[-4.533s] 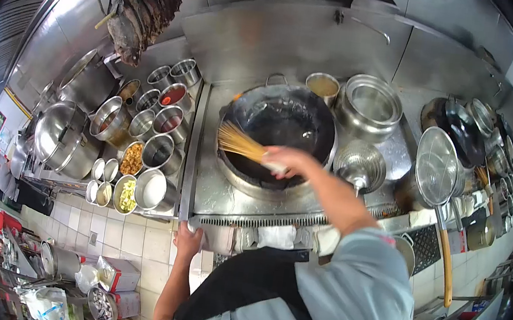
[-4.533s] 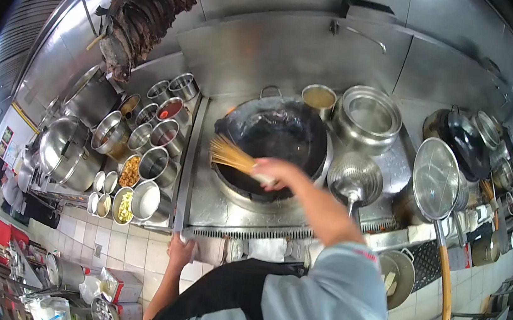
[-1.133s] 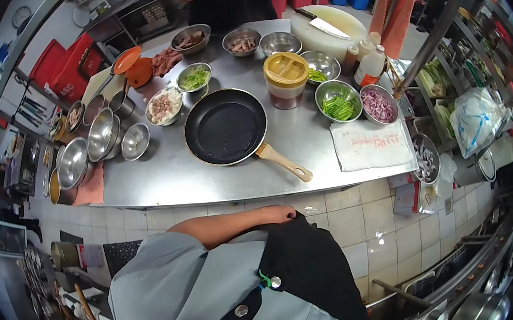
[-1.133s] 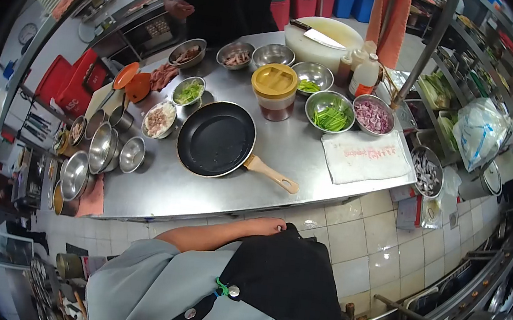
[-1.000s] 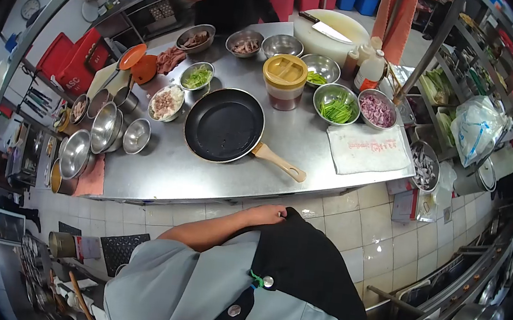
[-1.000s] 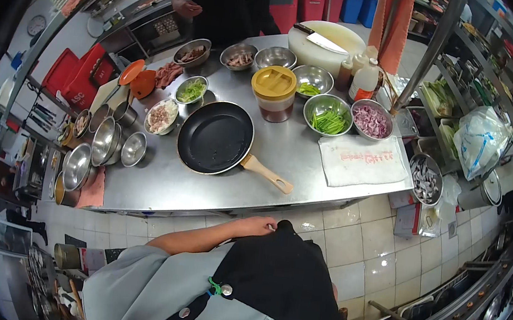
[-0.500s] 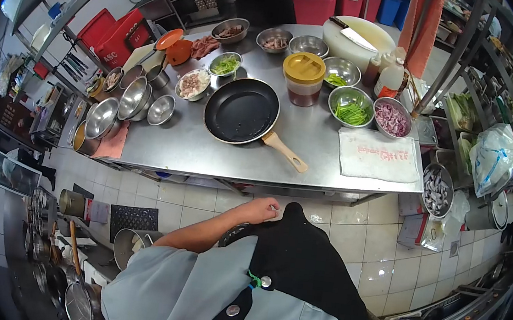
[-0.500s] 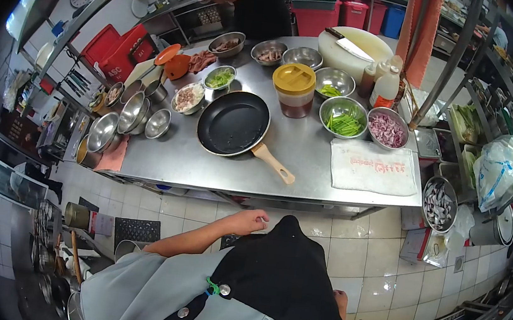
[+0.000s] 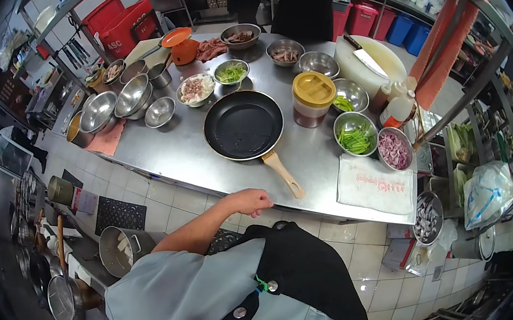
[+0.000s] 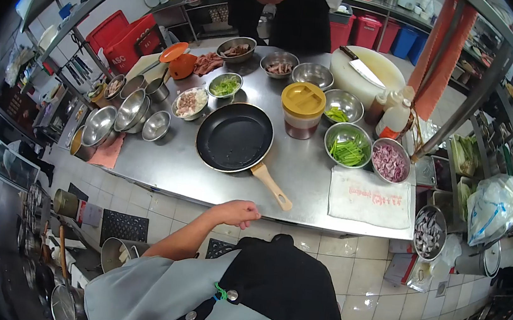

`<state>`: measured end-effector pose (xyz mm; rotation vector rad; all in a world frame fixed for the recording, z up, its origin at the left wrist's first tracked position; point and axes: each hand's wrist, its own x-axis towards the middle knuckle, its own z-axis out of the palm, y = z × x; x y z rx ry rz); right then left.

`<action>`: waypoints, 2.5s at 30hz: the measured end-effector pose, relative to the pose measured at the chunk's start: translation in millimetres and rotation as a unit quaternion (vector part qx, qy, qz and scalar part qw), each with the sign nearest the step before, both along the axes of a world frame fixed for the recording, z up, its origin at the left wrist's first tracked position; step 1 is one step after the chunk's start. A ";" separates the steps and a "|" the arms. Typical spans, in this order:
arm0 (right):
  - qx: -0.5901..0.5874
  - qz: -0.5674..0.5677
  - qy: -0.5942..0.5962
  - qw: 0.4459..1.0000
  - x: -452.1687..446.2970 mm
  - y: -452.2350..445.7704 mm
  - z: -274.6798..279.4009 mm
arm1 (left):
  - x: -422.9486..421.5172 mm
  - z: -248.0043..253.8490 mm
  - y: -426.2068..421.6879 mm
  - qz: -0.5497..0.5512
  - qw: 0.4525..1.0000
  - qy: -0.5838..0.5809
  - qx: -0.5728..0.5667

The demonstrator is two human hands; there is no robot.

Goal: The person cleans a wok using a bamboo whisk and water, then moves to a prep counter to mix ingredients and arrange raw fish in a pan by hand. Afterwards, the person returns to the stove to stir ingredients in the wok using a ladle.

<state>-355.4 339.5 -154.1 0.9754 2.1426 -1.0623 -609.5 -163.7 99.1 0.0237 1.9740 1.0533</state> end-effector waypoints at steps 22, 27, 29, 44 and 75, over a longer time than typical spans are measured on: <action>-0.025 0.044 -0.003 0.999 36.5 -56.3 34.1 | -12.1 70.0 7.1 0.138 0.971 0.048 0.189; 0.015 0.093 0.016 0.995 78.8 -25.5 5.3 | -58.9 75.5 43.9 0.098 0.961 0.089 0.244; 0.024 0.088 0.030 0.995 81.0 -14.1 3.1 | -85.1 72.3 57.0 0.096 0.955 0.113 0.257; -0.003 -0.116 0.085 0.990 -49.8 -33.7 78.8 | -237.0 87.3 187.3 -0.011 0.781 0.623 0.030; 0.051 -0.061 0.080 0.994 10.3 7.2 -26.2 | -192.4 159.2 160.8 -0.180 0.682 0.704 0.080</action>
